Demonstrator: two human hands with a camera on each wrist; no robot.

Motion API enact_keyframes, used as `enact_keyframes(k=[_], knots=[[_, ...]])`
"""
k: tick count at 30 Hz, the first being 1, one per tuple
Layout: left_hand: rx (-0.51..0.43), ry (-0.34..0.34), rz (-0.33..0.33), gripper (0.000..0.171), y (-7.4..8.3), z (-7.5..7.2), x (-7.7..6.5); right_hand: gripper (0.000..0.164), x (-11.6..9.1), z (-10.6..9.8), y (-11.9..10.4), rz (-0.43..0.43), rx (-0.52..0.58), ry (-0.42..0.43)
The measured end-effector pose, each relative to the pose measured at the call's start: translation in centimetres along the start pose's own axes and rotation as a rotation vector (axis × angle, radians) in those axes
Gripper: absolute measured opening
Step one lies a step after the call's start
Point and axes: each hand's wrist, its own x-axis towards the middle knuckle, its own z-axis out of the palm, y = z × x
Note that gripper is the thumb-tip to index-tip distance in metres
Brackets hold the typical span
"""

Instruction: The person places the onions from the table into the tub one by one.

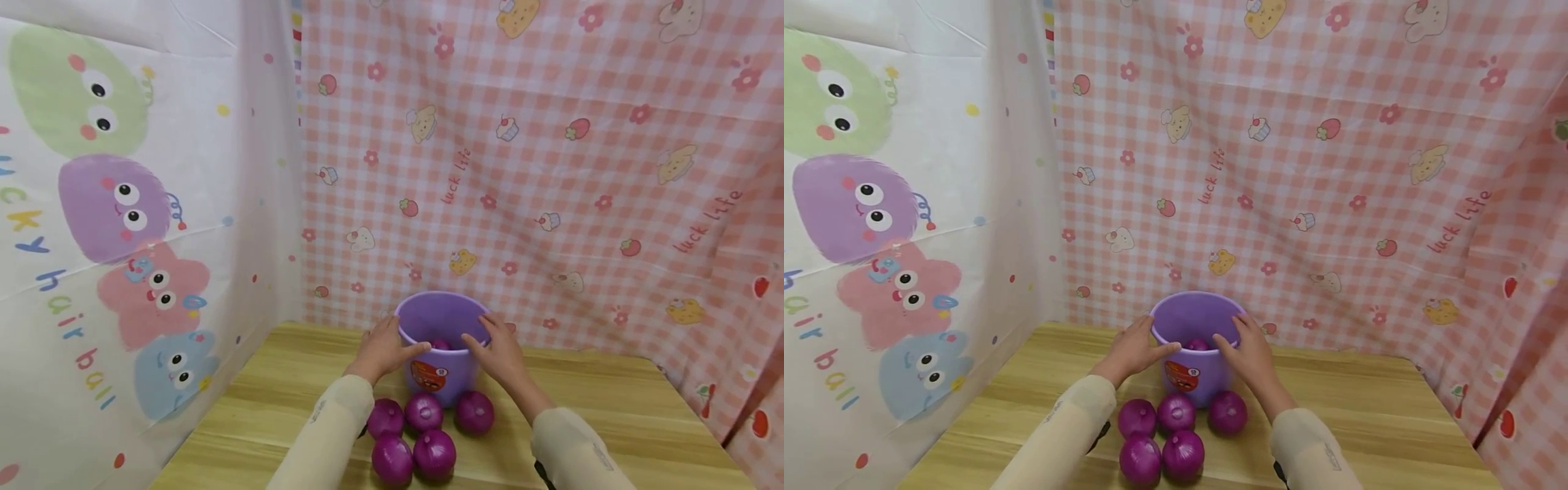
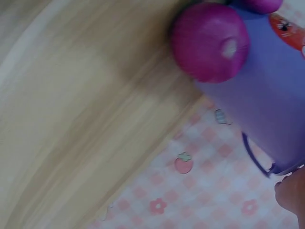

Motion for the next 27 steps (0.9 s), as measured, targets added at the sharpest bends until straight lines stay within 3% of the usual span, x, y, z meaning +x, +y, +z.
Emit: enact_keyframes(k=[8, 16, 20, 27], knots=[[-0.032, 0.031, 0.022, 0.099, -0.4, 0.4, 0.0, 0.071, -1.4, 0.0, 1.3, -0.021, -0.104, -0.100], [-0.085, 0.116, 0.064, 0.091, -1.1, 0.4, -0.7, 0.077, -1.4, -0.6, 0.6, -0.016, -0.189, -0.158], [-0.109, 0.137, 0.057, 0.091, -2.1, 0.4, -1.4, 0.077, -1.4, -0.9, 0.5, -0.008, -0.225, -0.184], [-0.116, 0.097, 0.021, 0.091, -4.9, 0.7, -3.2, 0.082, -1.2, -1.3, 0.2, 0.016, -0.239, -0.235]])
